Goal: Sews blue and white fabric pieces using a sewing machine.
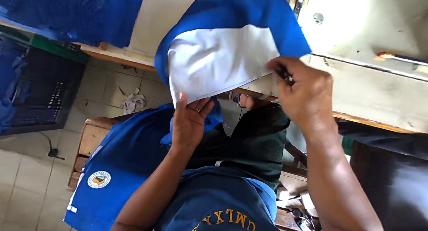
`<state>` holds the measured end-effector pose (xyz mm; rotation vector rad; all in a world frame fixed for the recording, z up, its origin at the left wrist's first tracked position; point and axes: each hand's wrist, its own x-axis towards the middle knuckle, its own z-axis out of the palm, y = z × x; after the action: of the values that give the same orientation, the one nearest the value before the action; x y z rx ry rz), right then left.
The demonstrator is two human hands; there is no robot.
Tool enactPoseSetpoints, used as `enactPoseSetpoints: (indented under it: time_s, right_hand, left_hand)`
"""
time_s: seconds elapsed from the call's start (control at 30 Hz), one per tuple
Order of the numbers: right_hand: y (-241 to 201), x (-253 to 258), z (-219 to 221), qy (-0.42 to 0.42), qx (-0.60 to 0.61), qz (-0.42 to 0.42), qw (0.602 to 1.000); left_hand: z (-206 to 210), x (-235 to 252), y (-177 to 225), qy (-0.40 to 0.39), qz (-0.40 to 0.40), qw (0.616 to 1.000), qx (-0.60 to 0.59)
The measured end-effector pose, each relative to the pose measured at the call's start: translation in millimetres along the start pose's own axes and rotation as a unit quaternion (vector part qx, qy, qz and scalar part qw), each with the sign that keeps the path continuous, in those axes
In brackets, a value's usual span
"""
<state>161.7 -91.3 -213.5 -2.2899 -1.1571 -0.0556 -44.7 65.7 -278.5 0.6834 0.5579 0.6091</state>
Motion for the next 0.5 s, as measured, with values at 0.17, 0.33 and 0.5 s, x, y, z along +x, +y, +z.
enactPoseSetpoints:
  time_s: [0.17, 0.33, 0.5]
  right_hand:
    - [-23, -23, 6, 0.018, 0.014, 0.009, 1.0]
    - [-25, -36, 4, 0.014, 0.023, 0.002, 1.0]
    - [-29, -51, -1, 0.057, 0.094, 0.039, 0.993]
  left_hand:
    - [30, 0, -35, -0.105, -0.054, 0.992, -0.039]
    - [70, 1, -36, -0.025, -0.102, 0.992, 0.064]
    - [72, -2, -28, -0.025, -0.074, 0.988, 0.133]
